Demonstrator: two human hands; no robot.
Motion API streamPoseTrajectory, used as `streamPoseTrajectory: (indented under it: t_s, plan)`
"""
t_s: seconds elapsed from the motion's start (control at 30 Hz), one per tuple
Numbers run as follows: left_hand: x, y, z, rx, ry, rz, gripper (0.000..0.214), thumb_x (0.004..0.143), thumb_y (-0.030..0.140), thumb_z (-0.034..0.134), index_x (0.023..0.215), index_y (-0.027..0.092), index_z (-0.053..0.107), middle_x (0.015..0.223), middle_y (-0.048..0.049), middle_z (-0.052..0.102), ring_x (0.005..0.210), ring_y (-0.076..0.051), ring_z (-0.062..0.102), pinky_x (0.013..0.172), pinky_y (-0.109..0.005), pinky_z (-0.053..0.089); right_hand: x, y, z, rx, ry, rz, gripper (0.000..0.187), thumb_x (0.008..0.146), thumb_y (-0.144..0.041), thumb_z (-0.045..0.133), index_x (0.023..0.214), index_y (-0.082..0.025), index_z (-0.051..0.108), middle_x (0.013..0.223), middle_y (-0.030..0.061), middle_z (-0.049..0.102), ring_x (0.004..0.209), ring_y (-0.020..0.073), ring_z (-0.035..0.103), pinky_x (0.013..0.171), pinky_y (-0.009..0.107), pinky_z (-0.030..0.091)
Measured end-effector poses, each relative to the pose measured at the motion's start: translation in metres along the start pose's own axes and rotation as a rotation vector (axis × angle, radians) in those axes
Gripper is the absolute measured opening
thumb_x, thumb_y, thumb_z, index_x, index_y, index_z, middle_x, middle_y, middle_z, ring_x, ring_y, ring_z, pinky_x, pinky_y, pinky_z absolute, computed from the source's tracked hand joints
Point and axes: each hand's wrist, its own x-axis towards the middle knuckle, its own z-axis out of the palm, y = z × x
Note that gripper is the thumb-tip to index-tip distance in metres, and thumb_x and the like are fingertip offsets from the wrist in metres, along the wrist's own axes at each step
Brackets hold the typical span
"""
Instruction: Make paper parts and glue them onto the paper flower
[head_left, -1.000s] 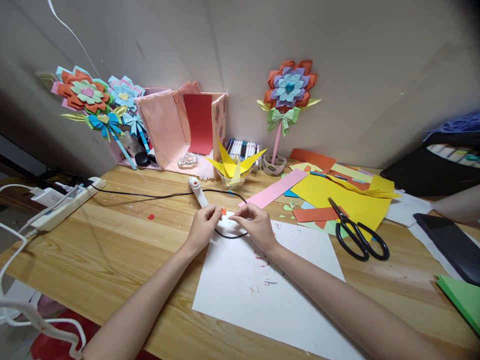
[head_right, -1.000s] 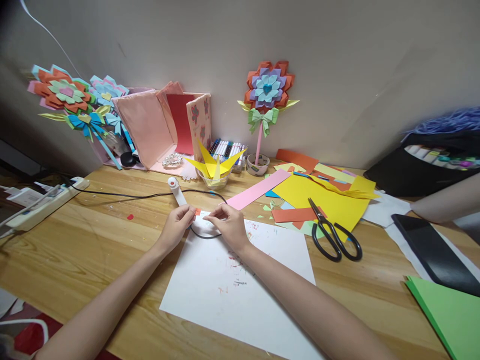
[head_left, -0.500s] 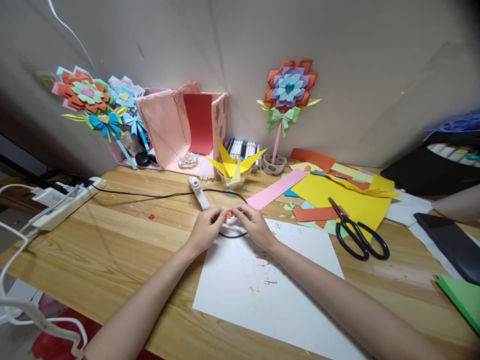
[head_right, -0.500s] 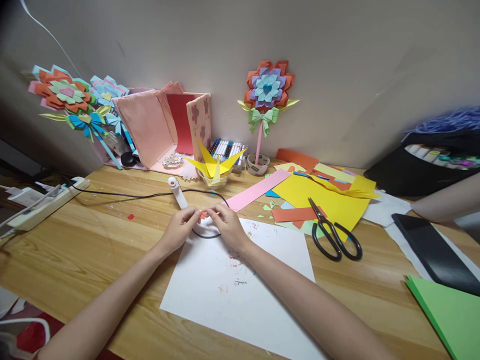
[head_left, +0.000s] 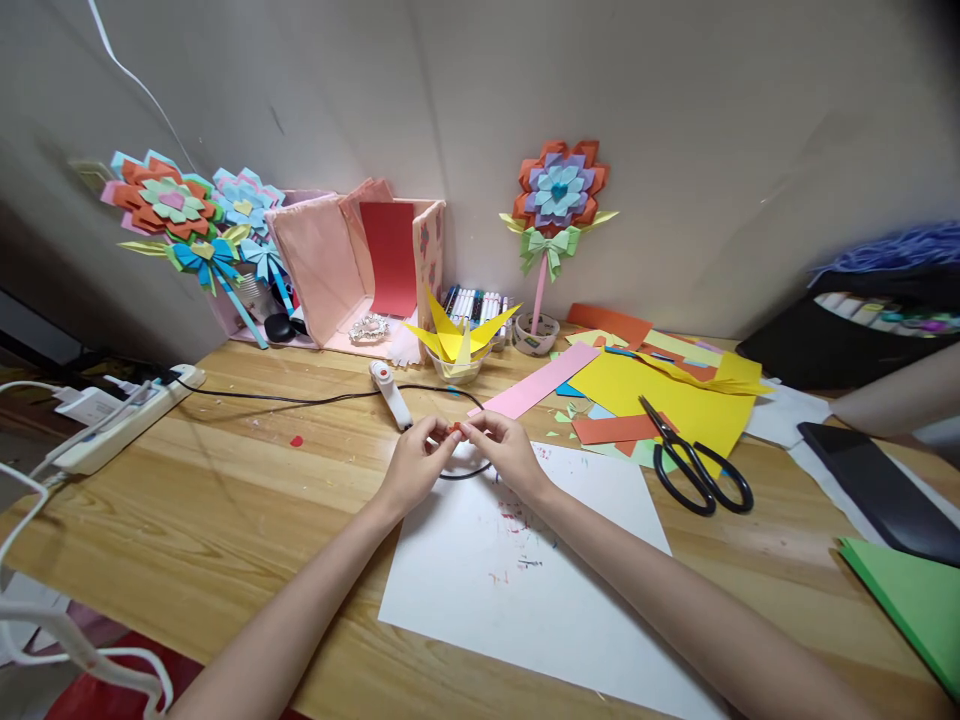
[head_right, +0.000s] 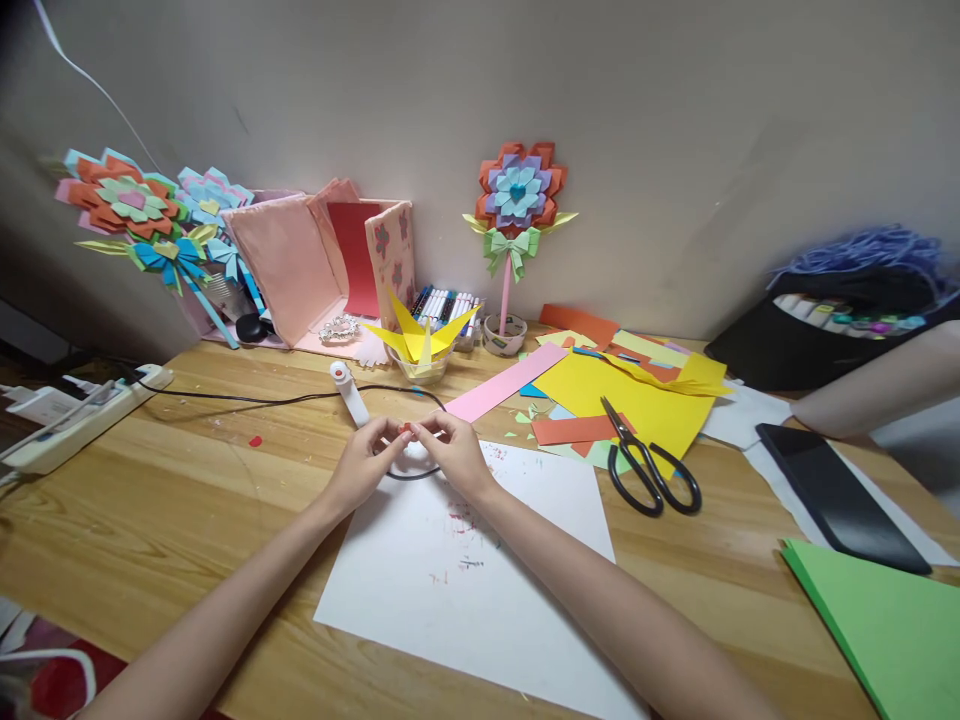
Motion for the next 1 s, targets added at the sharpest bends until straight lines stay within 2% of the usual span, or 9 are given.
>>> streamPoseTrajectory:
  t_s: [0.1,0.23,0.37,0.47,0.53,0.67,0.8,0.87,1.0]
  plan:
    - [0.000,0.008,0.012,-0.073,-0.020,0.006,0.026,0.081,0.041,0.051,0.075,0.016,0.057,0.074,-0.0005,0.059,0.069,-0.013,0.053,0.060,-0.022,0.039,-0.010,-0.011,-0.014,-0.041,0.009,0.004,0.020,0.078,-0.034,0.058,0.076,-0.016,0.065,0.075,0.0040,0.066,0.070,0.0148,0.060,0.061,0.024,0.046]
    - [0.001,0.022,0.040,-0.208,-0.179,-0.019,0.031,0.079,0.046,0.051,0.080,0.016,0.059,0.078,-0.0023,0.061,0.071,-0.014,0.057,0.061,-0.023,0.042,-0.039,-0.021,-0.049,-0.232,0.134,-0.100,0.016,0.079,-0.032,0.058,0.077,-0.018,0.064,0.073,0.0034,0.065,0.067,0.0148,0.060,0.057,0.025,0.047]
    - [-0.001,0.045,0.081,-0.440,-0.388,-0.215,0.051,0.078,0.060,0.042,0.083,0.012,0.060,0.077,-0.0066,0.062,0.065,-0.015,0.060,0.057,-0.025,0.044,-0.072,-0.020,-0.092,-0.646,0.250,-0.479,0.007,0.080,-0.021,0.057,0.081,-0.019,0.064,0.075,0.0044,0.066,0.068,0.0154,0.060,0.062,0.027,0.048]
    - [-0.004,0.063,0.106,-0.534,-0.445,-0.323,0.046,0.071,0.057,0.055,0.072,0.011,0.060,0.068,-0.0051,0.061,0.060,-0.013,0.058,0.057,-0.024,0.044,-0.092,-0.014,-0.120,-0.864,0.234,-0.723,0.013,0.081,-0.013,0.055,0.088,-0.019,0.064,0.081,0.0055,0.068,0.074,0.0154,0.062,0.066,0.027,0.049]
    - [-0.006,0.069,0.118,-0.558,-0.434,-0.357,0.040,0.065,0.051,0.065,0.068,0.011,0.060,0.067,-0.0041,0.061,0.060,-0.012,0.057,0.058,-0.023,0.044,-0.103,-0.011,-0.133,-0.936,0.209,-0.761,0.018,0.082,-0.011,0.053,0.095,-0.019,0.062,0.086,0.0061,0.069,0.080,0.0155,0.062,0.071,0.028,0.050]
    - [-0.004,0.068,0.131,-0.565,-0.410,-0.358,0.037,0.063,0.047,0.068,0.070,0.011,0.062,0.068,-0.0048,0.062,0.062,-0.012,0.058,0.058,-0.022,0.044,-0.113,-0.014,-0.143,-0.942,0.204,-0.647,0.022,0.084,-0.013,0.051,0.103,-0.020,0.059,0.092,0.0057,0.068,0.084,0.0168,0.061,0.075,0.030,0.049]
    - [-0.001,0.064,0.141,-0.521,-0.345,-0.322,0.036,0.063,0.046,0.069,0.072,0.011,0.065,0.069,-0.0058,0.064,0.061,-0.013,0.059,0.057,-0.023,0.044,-0.110,-0.020,-0.146,-0.726,0.407,-0.304,0.019,0.086,-0.025,0.047,0.102,-0.018,0.057,0.090,0.0070,0.065,0.078,0.0167,0.060,0.067,0.028,0.049]
    - [0.000,0.064,0.145,-0.500,-0.306,-0.276,0.035,0.064,0.045,0.069,0.072,0.012,0.066,0.068,-0.0061,0.064,0.064,-0.014,0.059,0.060,-0.024,0.045,-0.107,-0.018,-0.154,-0.677,0.504,-0.181,0.018,0.087,-0.026,0.043,0.097,-0.017,0.056,0.091,0.0078,0.063,0.082,0.0175,0.059,0.070,0.029,0.049]
    - [0.003,0.065,0.147,-0.479,-0.251,-0.196,0.034,0.067,0.045,0.066,0.077,0.012,0.070,0.075,-0.0077,0.067,0.072,-0.016,0.061,0.067,-0.025,0.046,-0.102,-0.004,-0.183,-0.951,0.670,0.078,0.020,0.081,-0.019,0.045,0.097,-0.013,0.054,0.101,0.0140,0.059,0.098,0.0250,0.052,0.085,0.039,0.041]
